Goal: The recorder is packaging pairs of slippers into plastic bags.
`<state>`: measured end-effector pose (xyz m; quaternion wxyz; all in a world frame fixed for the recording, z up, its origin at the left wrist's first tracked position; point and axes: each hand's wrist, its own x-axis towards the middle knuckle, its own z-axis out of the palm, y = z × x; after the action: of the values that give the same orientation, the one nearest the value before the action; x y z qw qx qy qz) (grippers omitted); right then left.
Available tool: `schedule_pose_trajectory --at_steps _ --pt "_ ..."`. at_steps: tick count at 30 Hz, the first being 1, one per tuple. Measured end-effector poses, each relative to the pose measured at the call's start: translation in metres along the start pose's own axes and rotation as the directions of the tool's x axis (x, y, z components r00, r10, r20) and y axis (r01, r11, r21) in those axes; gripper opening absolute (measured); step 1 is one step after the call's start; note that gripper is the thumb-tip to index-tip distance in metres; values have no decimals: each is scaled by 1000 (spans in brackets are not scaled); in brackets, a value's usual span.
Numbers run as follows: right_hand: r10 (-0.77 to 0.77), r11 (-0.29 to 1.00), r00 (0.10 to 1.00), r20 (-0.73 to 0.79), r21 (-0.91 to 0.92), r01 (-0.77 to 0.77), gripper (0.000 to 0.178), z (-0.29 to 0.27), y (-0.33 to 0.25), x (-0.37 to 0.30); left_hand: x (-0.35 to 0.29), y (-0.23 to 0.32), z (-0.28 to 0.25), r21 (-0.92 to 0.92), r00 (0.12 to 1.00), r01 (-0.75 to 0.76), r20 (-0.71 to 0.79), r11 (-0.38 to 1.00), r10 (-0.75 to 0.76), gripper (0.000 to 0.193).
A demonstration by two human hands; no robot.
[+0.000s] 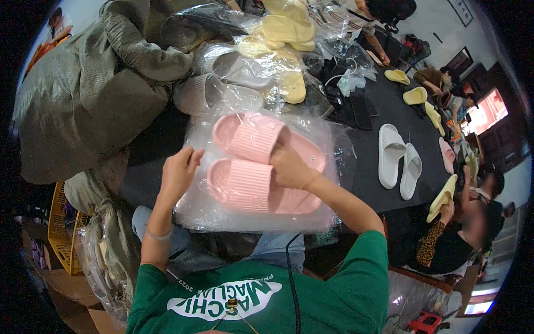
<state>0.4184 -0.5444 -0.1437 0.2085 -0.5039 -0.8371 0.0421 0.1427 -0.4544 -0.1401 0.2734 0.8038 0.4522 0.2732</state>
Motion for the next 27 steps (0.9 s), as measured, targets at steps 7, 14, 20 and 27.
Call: schedule_pose_trajectory --at_steps 7,14,20,27 --pt "321 946 906 -276 47 -320 44 -54 -9 -59 -18 -26 -23 -123 978 192 -53 974 -200 43" --pt "556 767 685 -471 -27 -641 39 -76 0 -139 -24 -17 -22 -58 975 224 14 973 -224 46" --pt "721 517 333 -608 152 -842 30 -107 31 -218 -25 -18 -19 66 978 203 26 977 -205 43" --pt "769 515 107 -631 511 -689 30 -119 -14 -159 -32 -8 -9 160 975 191 -142 969 -168 34"
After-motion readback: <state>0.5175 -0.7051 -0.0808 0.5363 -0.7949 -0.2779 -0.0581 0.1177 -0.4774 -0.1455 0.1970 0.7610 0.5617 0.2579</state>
